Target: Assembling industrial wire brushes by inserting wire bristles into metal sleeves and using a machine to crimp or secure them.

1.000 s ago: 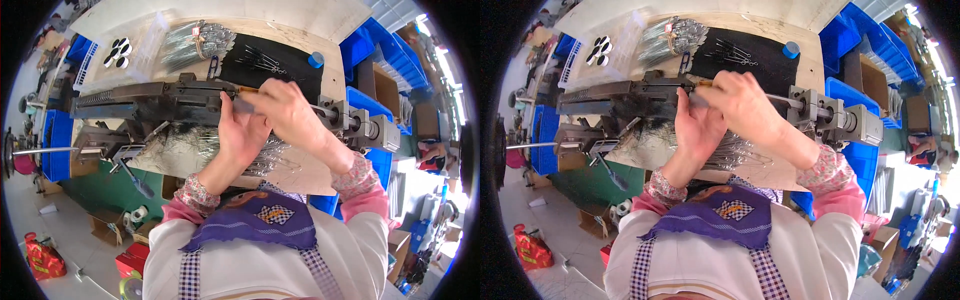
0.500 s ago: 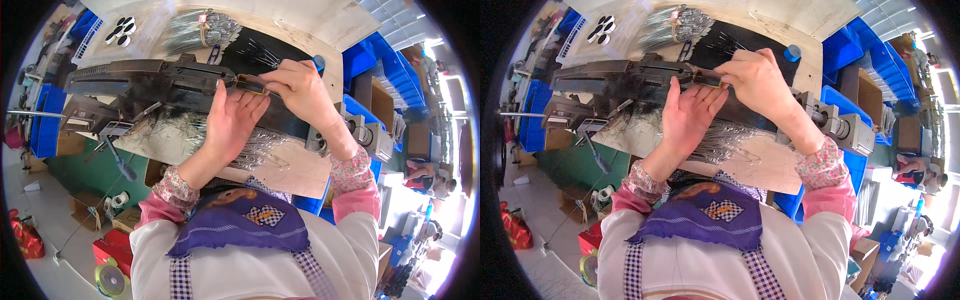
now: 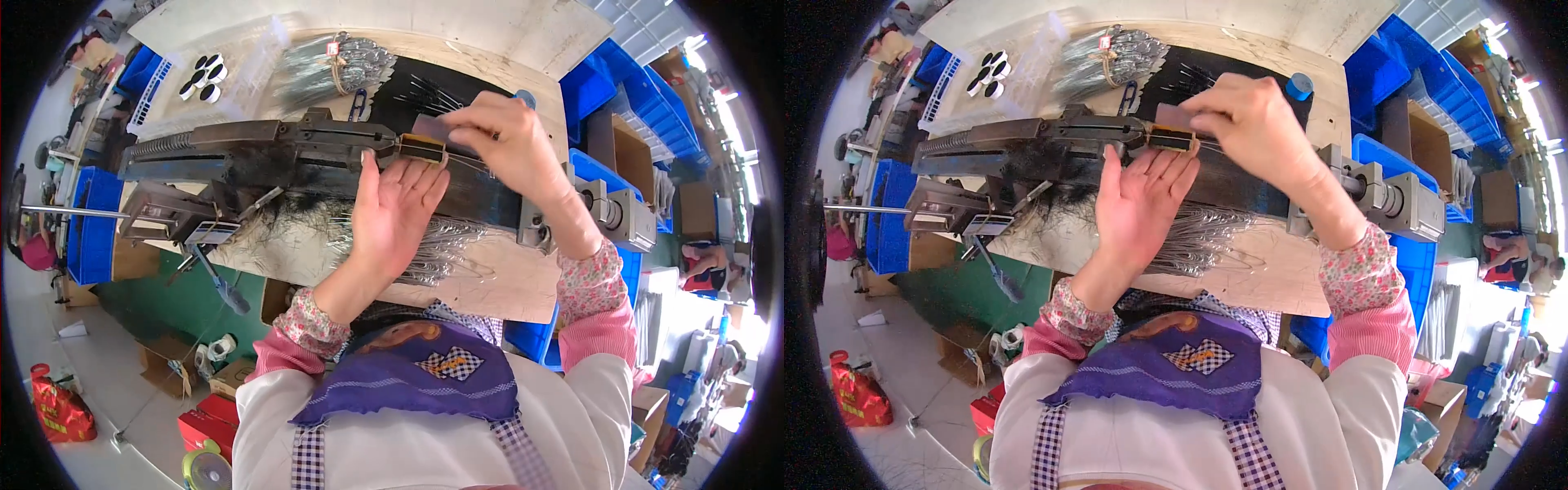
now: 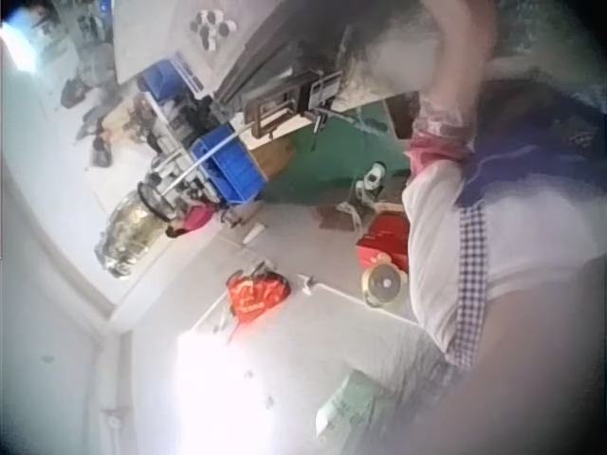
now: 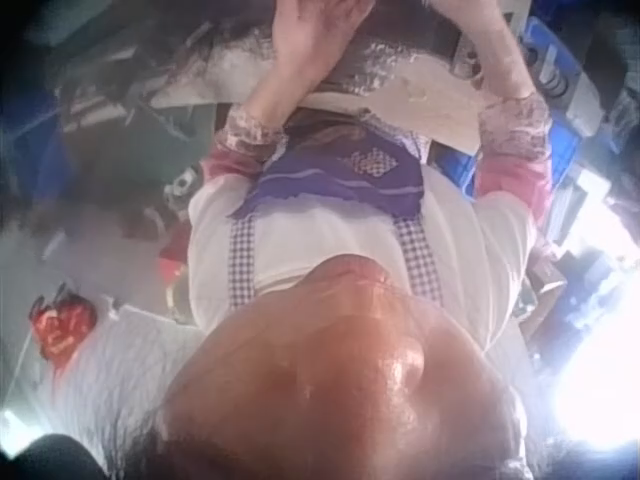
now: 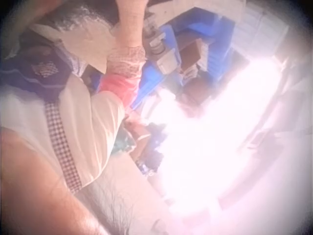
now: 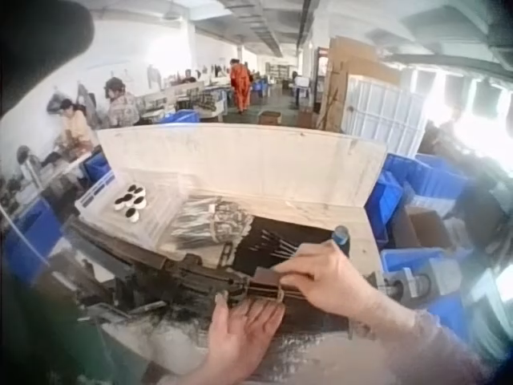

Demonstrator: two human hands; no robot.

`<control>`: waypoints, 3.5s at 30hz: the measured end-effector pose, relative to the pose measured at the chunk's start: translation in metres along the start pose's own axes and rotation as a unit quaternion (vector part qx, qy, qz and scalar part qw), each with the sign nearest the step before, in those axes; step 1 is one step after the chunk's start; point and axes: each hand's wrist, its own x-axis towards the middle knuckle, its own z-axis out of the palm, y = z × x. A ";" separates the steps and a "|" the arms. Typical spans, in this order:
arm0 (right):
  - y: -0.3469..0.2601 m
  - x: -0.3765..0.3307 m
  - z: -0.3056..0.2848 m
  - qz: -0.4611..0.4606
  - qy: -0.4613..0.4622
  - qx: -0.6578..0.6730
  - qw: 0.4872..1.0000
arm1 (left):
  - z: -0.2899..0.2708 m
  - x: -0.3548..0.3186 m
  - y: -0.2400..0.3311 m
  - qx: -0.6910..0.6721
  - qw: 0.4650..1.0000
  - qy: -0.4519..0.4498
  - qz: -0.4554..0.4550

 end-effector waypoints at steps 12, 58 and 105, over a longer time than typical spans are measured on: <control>0.001 0.008 0.000 -0.007 -0.126 -0.074 0.989 | 0.000 0.002 0.007 0.028 1.000 0.012 0.002; 0.018 -0.203 0.018 0.202 -0.191 -0.046 0.959 | -0.023 -0.004 -0.042 0.130 0.989 0.073 0.013; 0.006 -0.044 -0.002 -0.160 -0.038 -0.180 0.970 | 0.019 -0.066 -0.009 0.178 0.981 -0.069 -0.027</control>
